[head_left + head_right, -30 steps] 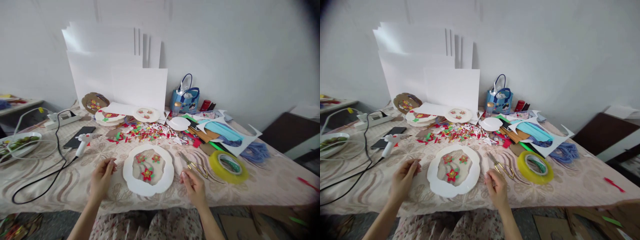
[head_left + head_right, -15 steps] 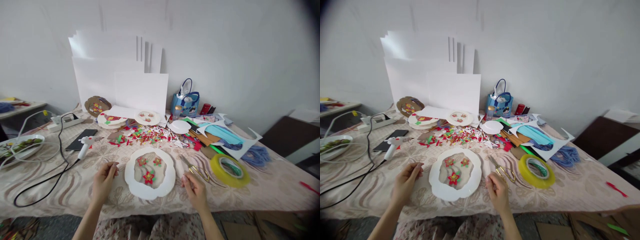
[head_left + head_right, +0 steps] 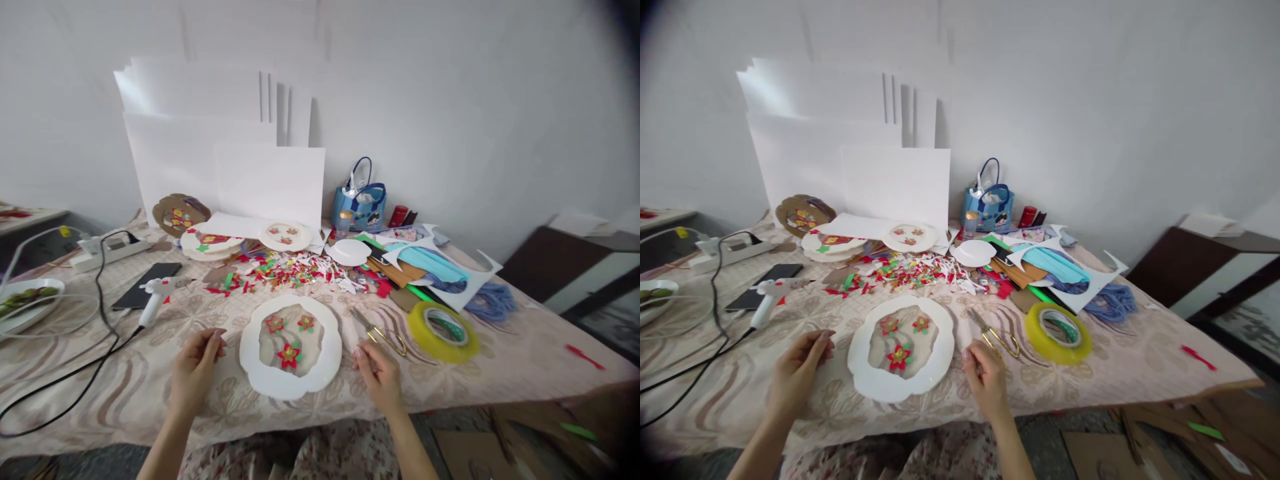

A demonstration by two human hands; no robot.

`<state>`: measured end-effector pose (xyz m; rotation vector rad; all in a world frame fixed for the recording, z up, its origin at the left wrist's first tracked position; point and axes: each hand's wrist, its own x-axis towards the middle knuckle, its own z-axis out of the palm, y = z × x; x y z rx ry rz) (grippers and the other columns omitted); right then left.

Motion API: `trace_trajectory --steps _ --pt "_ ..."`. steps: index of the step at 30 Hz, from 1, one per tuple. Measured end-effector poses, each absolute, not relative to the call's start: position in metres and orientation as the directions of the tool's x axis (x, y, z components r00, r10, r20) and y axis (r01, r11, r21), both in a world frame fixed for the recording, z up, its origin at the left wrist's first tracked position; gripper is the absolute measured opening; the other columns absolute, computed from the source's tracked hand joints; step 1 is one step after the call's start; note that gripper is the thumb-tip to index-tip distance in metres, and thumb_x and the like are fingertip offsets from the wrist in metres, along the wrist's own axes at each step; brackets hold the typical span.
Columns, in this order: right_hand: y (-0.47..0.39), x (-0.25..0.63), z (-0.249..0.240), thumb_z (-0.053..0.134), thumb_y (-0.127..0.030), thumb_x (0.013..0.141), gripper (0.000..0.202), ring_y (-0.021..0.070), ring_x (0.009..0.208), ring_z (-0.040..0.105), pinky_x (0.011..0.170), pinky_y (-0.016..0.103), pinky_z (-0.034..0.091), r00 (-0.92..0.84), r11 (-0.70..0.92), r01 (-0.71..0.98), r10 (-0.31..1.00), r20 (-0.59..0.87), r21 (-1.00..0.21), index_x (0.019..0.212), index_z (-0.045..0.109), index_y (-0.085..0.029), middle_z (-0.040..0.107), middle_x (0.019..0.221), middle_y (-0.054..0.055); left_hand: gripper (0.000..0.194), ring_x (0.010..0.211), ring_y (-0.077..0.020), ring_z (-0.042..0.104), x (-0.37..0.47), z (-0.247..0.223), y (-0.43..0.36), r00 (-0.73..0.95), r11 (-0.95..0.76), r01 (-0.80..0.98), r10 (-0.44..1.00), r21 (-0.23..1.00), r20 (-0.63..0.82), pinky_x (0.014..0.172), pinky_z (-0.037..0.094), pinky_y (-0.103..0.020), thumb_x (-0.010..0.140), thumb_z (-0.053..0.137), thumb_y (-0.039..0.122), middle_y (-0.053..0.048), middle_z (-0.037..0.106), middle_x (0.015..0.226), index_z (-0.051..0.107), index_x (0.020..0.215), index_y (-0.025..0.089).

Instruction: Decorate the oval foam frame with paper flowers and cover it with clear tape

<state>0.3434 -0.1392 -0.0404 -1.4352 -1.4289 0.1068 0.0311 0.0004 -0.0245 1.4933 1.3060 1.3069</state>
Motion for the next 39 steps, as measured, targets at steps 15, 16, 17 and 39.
trace_trajectory --steps 15,16,17,39 --pt "-0.233 0.407 -0.033 0.049 -0.027 0.086 0.012 0.0197 0.059 0.060 0.060 0.034 0.048 0.434 0.156 0.722 0.657 0.617 -0.674 0.092 0.059 -0.028 0.062 0.069 0.001 0.035 0.067 -0.0180 0.059 0.031 -0.020 0.002 -0.061 -0.111 0.324 0.989 0.940 0.138 0.061 0.050 -0.027 0.073 0.060 0.055 0.002 0.064 0.069 0.065 0.088 0.023" --pt "-0.239 0.429 -0.028 0.049 -0.029 0.086 0.012 0.0194 0.058 0.059 0.058 0.033 0.047 0.499 0.076 0.728 0.622 0.604 -0.681 0.091 0.058 -0.025 0.061 0.066 0.001 0.034 0.067 -0.0184 0.060 0.032 -0.019 0.001 -0.060 -0.113 0.332 0.988 0.937 0.141 0.061 0.051 -0.027 0.073 0.061 0.055 0.003 0.064 0.068 0.065 0.086 0.024" --pt "-0.242 0.452 -0.023 0.048 -0.036 0.086 0.016 0.0186 0.055 0.058 0.057 0.031 0.047 0.607 -0.090 0.721 0.559 0.564 -0.687 0.090 0.057 -0.023 0.060 0.062 0.001 0.032 0.066 -0.0187 0.060 0.033 -0.018 0.000 -0.060 -0.120 0.334 0.987 0.935 0.148 0.060 0.052 -0.028 0.073 0.060 0.055 0.003 0.064 0.067 0.065 0.085 0.025" --pt "-0.198 0.559 0.032 0.063 -0.034 0.064 0.019 0.0075 0.034 0.039 0.033 0.020 0.024 0.699 -0.401 0.377 0.715 -0.028 -0.835 0.070 0.051 -0.020 0.046 0.047 -0.007 0.031 0.065 -0.0212 0.063 0.028 -0.029 0.009 -0.029 -0.176 0.378 0.979 0.909 0.201 0.056 0.055 -0.031 0.074 0.059 0.057 0.004 0.067 0.068 0.065 0.087 0.029"
